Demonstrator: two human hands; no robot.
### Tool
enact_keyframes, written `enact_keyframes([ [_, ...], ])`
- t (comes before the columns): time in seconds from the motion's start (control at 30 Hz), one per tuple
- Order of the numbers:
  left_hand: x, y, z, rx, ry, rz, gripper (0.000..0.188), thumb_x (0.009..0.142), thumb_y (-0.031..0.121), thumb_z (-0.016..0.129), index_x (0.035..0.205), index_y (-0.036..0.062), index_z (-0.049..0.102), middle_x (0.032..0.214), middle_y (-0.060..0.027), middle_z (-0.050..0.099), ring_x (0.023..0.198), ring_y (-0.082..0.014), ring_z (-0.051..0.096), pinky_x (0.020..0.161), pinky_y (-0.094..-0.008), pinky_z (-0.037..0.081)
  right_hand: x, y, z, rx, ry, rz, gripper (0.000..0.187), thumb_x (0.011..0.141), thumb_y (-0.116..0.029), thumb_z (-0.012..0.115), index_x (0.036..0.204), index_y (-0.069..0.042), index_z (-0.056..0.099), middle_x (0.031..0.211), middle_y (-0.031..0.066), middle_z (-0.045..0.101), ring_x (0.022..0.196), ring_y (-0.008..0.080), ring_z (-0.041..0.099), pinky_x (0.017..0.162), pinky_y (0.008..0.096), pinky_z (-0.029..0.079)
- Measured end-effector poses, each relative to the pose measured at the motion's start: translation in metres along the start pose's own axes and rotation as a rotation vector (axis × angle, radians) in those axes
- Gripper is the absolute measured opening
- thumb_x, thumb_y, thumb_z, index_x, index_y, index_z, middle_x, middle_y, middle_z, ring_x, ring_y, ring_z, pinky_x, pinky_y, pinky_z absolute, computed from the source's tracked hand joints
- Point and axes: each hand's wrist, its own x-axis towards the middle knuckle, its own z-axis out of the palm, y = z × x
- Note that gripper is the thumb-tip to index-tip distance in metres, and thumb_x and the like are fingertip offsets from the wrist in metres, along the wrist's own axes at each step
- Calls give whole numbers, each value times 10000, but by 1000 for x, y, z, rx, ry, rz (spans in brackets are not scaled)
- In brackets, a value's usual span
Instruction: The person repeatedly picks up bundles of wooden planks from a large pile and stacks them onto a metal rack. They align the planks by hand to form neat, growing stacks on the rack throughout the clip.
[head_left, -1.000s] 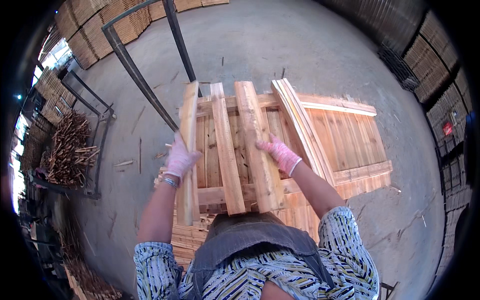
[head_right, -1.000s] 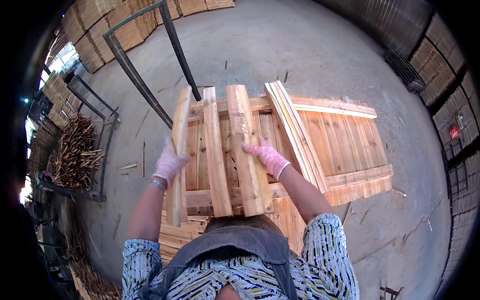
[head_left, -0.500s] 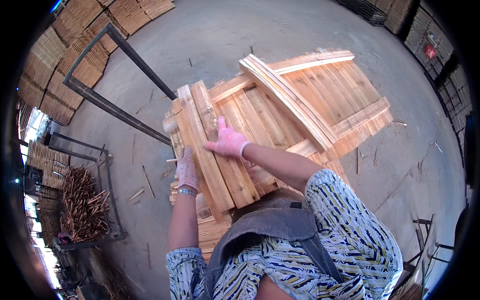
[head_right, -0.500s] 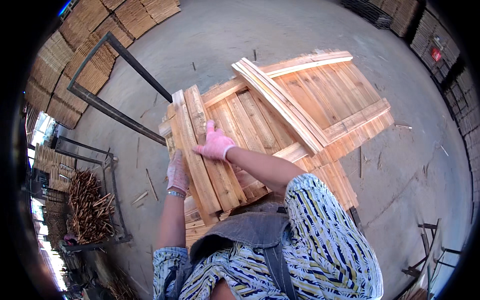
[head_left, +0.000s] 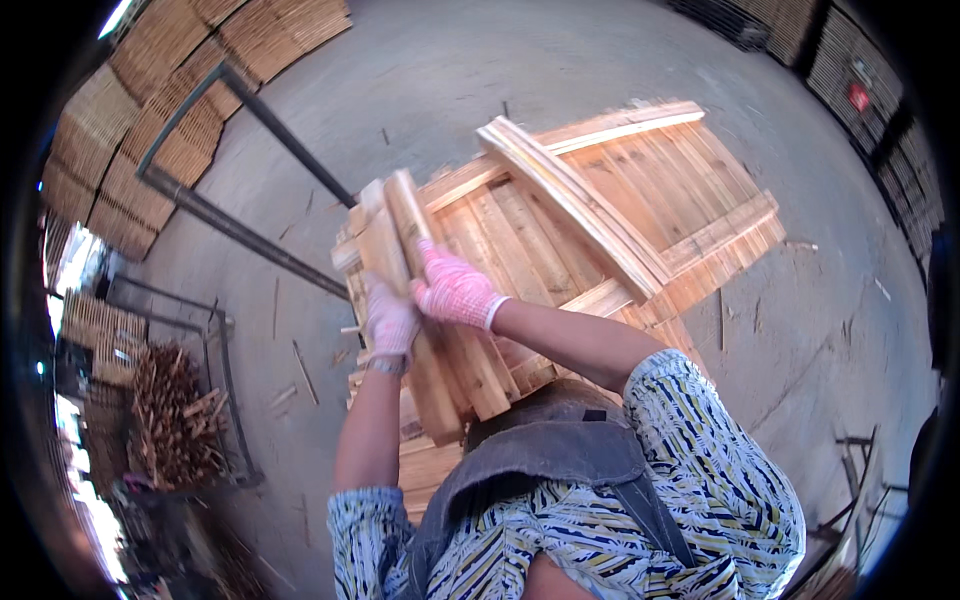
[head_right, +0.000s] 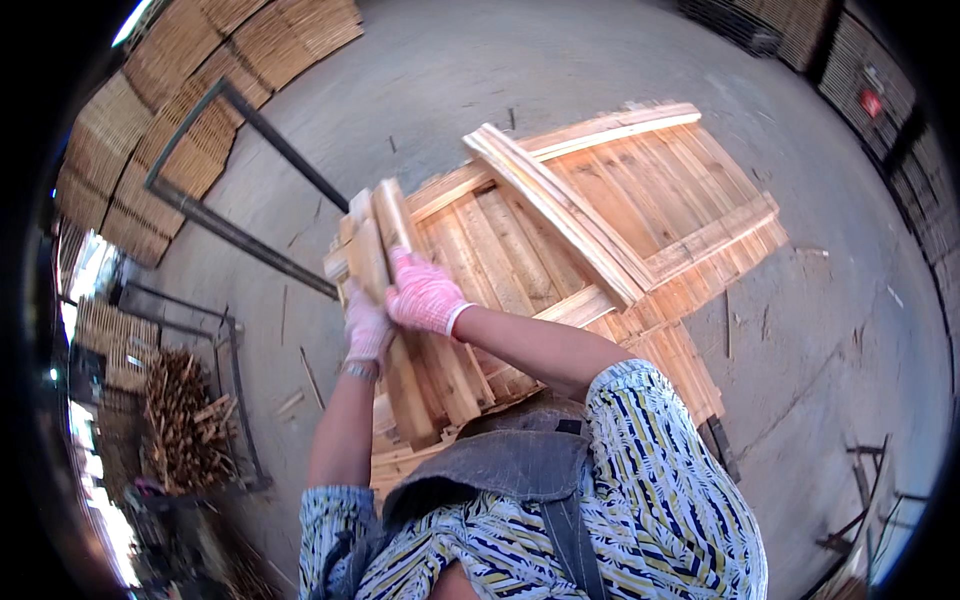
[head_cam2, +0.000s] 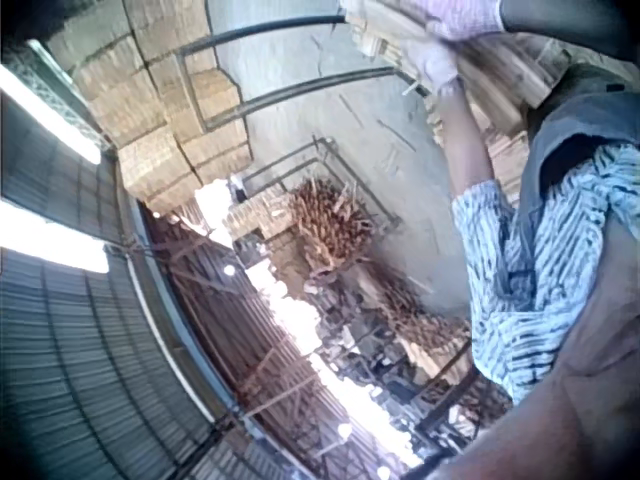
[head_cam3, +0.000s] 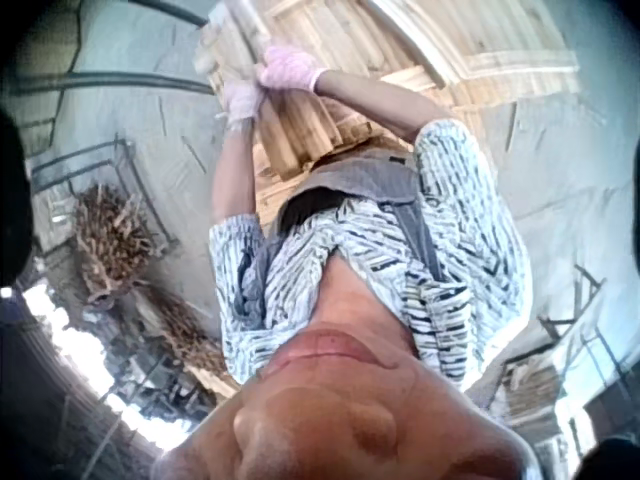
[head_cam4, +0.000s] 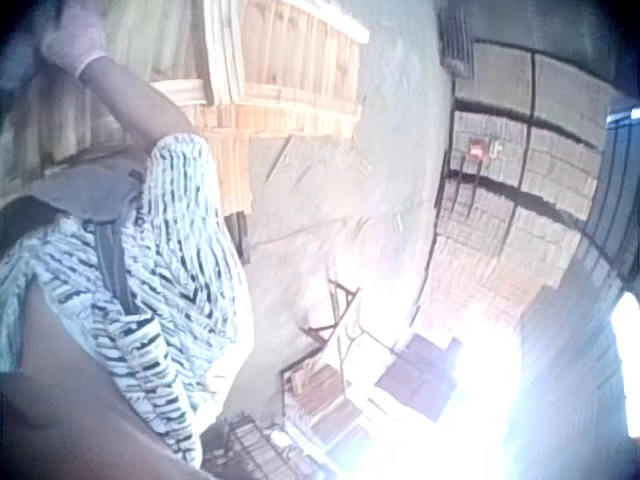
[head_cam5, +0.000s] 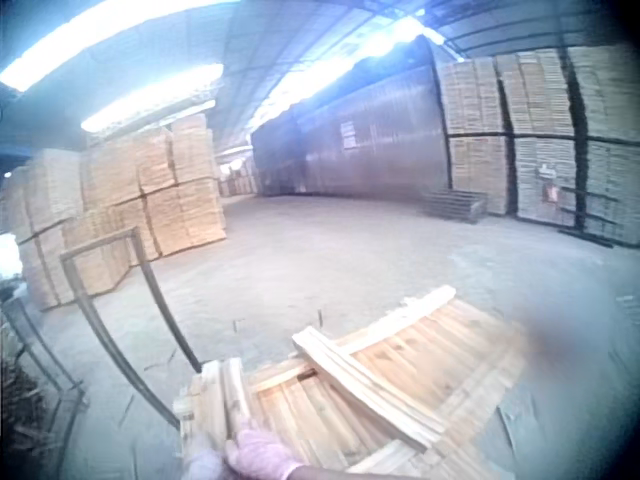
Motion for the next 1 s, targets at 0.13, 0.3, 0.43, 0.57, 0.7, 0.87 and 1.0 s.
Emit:
enact_keyframes([
  [0.13,-14,29,-35,-214,-50,-53,823,783,217,733,1451,-7,308,1262,-303,605,1120,-434,631,984,-447,499,5,30,-28,115,-2,-253,614,888,-350,622,1356,11,456,1226,302,598,1194,419,574,1030,481,457],
  [0.3,-34,78,34,530,23,-157,987,751,436,814,1471,13,290,1477,-262,422,1349,-409,449,1056,-482,442,4,83,-141,-734,220,90,941,806,-440,744,1537,-82,272,1522,256,360,1364,419,440,1123,486,388],
  [0.43,-33,106,15,429,-187,-213,1120,721,519,824,1512,6,219,1474,-261,394,1366,-431,401,1076,-509,425,8,132,-158,-683,85,361,1031,754,-426,778,1552,-86,221,1524,290,323,1372,428,426,1083,485,442],
  [0.57,-24,107,6,365,-191,-249,968,755,345,816,1494,53,263,1414,-244,469,1292,-381,495,1066,-452,448,27,135,-175,-595,-15,427,940,753,-359,771,1512,-56,306,1340,279,539,1247,423,560,1025,502,480],
  [0.7,-3,52,-2,-466,-237,-162,879,787,191,739,1508,21,265,1310,-206,575,1138,-290,603,985,-363,502,19,138,-181,53,-57,305,1019,751,-278,813,1555,-21,243,1274,235,607,1174,353,616,980,467,516],
  [0.87,-25,48,-94,-468,-183,-173,871,808,94,653,1558,43,212,1247,-157,612,1024,-211,628,872,-323,541,-2,122,-138,791,-171,336,926,786,-288,804,1539,-89,303,1344,164,564,1161,300,604,878,448,560],
  [1.0,-6,6,-122,178,-87,-211,921,824,254,712,1561,79,187,1346,-281,528,1158,-385,595,977,-451,501,11,102,-87,1034,-240,409,1017,825,-228,785,1596,-106,135,1344,179,562,1111,295,617,881,460,566],
])
